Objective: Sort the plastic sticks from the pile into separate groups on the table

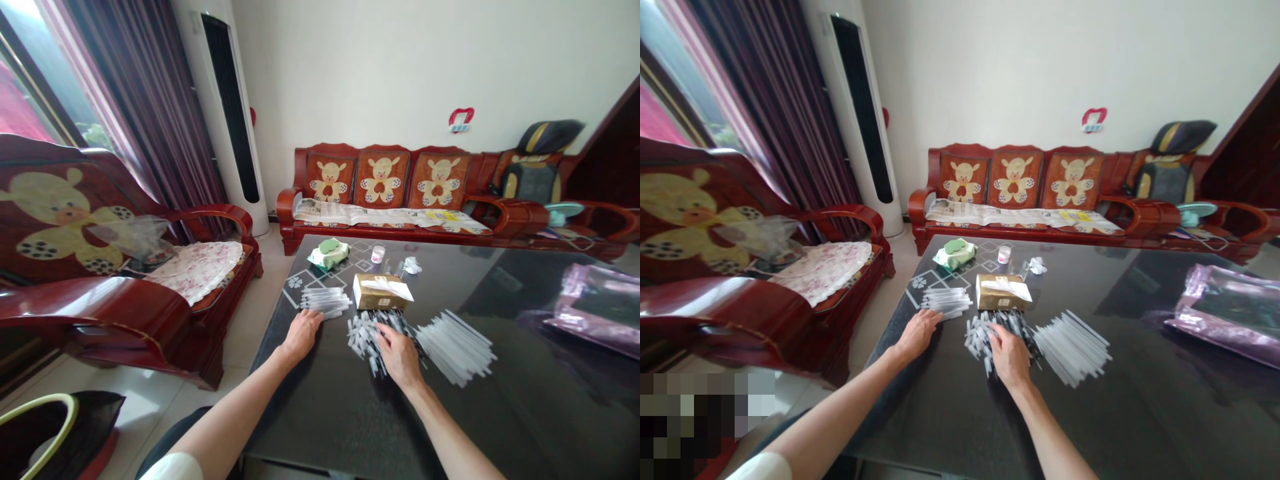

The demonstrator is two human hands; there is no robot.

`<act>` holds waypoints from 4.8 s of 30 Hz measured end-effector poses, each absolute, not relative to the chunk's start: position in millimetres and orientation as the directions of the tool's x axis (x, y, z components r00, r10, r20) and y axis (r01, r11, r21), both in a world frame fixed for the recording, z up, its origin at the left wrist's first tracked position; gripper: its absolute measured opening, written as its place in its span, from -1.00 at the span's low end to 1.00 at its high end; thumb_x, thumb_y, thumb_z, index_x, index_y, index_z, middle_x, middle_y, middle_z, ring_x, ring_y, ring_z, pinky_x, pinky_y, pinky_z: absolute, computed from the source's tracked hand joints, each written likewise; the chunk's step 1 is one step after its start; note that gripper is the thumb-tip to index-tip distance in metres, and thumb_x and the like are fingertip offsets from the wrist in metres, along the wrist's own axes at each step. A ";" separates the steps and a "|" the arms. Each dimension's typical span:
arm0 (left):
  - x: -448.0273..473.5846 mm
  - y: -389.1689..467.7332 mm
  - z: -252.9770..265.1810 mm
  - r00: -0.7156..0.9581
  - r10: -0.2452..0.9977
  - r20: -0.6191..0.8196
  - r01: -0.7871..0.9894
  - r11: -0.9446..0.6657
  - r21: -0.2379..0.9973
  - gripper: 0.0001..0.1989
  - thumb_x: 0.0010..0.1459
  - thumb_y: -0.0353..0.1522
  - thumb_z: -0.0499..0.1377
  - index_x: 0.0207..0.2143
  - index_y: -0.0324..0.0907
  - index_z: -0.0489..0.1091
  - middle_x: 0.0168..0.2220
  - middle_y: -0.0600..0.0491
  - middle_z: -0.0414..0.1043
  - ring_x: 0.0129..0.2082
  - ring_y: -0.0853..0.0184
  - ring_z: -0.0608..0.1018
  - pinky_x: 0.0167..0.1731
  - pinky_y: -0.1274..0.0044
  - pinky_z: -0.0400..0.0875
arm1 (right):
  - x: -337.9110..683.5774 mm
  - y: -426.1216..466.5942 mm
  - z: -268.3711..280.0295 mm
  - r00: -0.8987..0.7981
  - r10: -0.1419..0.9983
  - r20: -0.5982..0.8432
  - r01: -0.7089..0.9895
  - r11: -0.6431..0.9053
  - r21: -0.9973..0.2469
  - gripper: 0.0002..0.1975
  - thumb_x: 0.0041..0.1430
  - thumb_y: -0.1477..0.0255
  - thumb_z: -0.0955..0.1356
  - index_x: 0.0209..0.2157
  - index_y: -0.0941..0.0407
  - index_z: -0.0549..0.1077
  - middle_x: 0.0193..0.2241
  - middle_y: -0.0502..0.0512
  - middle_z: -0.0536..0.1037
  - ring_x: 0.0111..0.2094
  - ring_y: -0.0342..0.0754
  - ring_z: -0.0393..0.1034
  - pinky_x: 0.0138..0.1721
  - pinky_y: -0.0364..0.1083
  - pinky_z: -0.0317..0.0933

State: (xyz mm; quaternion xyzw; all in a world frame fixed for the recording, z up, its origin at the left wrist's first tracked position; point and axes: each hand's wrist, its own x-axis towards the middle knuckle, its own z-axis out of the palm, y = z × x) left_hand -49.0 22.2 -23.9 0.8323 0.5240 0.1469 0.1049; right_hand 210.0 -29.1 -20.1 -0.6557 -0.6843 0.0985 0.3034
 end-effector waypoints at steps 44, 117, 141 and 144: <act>-5.0 -6.7 -6.8 0.334 0.927 -0.172 -0.269 0.269 0.925 -0.56 -0.23 -0.29 0.44 -0.34 -0.25 0.32 -0.42 0.02 0.50 -0.44 0.34 0.56 -0.40 0.51 0.46 | 163.7 -54.2 -16.8 -0.331 0.918 -0.220 -0.070 -0.256 -0.964 -0.54 0.19 0.06 0.23 -0.31 0.22 0.38 -0.63 0.06 0.51 -0.74 -0.20 0.30 -0.76 -0.27 0.02; -10.0 -3.2 -8.3 0.294 0.937 -0.189 -0.254 0.267 0.930 -0.59 -0.14 -0.18 0.39 -0.36 -0.28 0.37 -0.46 -0.03 0.52 -0.52 0.35 0.57 -0.50 0.57 0.48 | 166.0 -54.2 -16.6 -0.272 0.927 -0.258 -0.124 -0.299 -0.946 -0.57 0.05 0.07 0.35 -0.32 0.20 0.39 -0.61 0.03 0.51 -0.71 -0.19 0.33 -0.74 -0.26 0.11; -11.5 -0.6 -16.0 0.289 0.931 -0.221 -0.255 0.297 0.920 -0.63 -0.10 -0.22 0.38 -0.33 -0.27 0.37 -0.44 -0.03 0.52 -0.49 0.34 0.58 -0.44 0.53 0.51 | 248.0 -15.3 -29.4 0.111 0.992 0.055 0.621 -0.026 -0.783 -0.84 -0.05 0.32 0.35 -0.52 0.09 0.53 -0.70 0.05 0.49 -0.65 -0.06 0.36 -0.57 -0.12 0.16; -9.6 -2.4 -14.9 0.313 0.927 -0.206 -0.259 0.292 0.921 -0.64 -0.08 -0.23 0.37 -0.32 -0.27 0.38 -0.41 -0.05 0.53 -0.47 0.34 0.59 -0.44 0.54 0.51 | 235.2 -23.0 -17.7 0.046 0.998 0.040 0.533 0.010 -0.846 -0.76 0.04 0.24 0.32 -0.50 0.10 0.53 -0.68 0.03 0.49 -0.68 -0.10 0.32 -0.59 -0.13 0.13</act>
